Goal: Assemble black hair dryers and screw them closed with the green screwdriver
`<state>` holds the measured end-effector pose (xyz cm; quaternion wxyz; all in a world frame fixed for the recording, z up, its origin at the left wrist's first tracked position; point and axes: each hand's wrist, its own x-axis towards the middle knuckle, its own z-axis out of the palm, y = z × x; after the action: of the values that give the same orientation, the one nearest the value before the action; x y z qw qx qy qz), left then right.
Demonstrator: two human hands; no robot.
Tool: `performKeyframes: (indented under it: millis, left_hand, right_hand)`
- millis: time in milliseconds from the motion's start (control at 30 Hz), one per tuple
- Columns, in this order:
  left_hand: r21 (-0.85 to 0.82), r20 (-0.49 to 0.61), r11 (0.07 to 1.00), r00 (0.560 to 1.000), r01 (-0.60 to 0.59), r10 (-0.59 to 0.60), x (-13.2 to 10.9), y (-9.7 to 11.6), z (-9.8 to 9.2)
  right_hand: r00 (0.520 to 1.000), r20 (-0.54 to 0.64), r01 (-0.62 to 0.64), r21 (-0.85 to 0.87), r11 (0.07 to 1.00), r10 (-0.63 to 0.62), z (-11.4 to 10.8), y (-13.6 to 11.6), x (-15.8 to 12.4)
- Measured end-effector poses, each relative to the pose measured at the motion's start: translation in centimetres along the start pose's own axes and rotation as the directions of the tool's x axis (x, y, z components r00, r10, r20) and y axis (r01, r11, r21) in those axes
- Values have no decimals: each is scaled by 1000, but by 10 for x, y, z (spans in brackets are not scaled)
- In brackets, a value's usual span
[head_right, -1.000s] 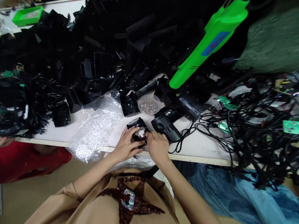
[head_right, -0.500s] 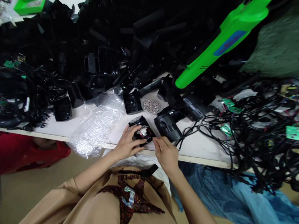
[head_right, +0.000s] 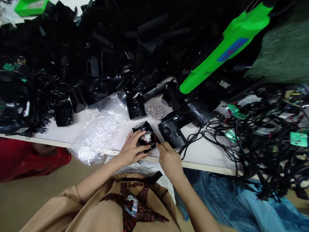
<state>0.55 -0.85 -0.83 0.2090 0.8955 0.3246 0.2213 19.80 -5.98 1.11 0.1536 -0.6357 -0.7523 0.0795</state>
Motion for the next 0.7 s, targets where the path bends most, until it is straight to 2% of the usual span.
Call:
performKeyframes:
  millis: [67,167,300,367,433,500,600,700]
  left_hand:
    - [-5,-8,1000,1000,1,-1,-1,-1,0]
    - [-5,-19,1000,1000,3,-3,-3,-1,1]
    - [-2,-22,1000,1000,9,-9,-3,0,1]
    - [-4,-31,1000,1000,3,-3,-4,0,2]
    - [-6,-49,1000,999,-11,11,-5,-1,3]
    - [-8,-76,1000,997,-29,28,-7,-2,4]
    - [-24,-144,999,989,-34,30,-11,-3,5]
    - [-63,-222,998,975,14,-28,-13,-5,4]
  right_hand:
    - [1000,2,20,-8,1000,-20,-2,-1,-3]
    - [997,-67,25,-42,999,-28,-2,-3,-9]
    - [980,-198,35,86,996,-17,-8,3,-11]
    - [958,-283,-5,112,994,37,-15,13,-7]
    - [944,-313,-92,56,994,105,-21,26,0]
    - [963,-229,-156,-34,987,144,-23,38,7]
    - [986,-18,-169,-89,982,168,-20,50,15]
    - [980,53,-183,-109,977,190,-18,52,19]
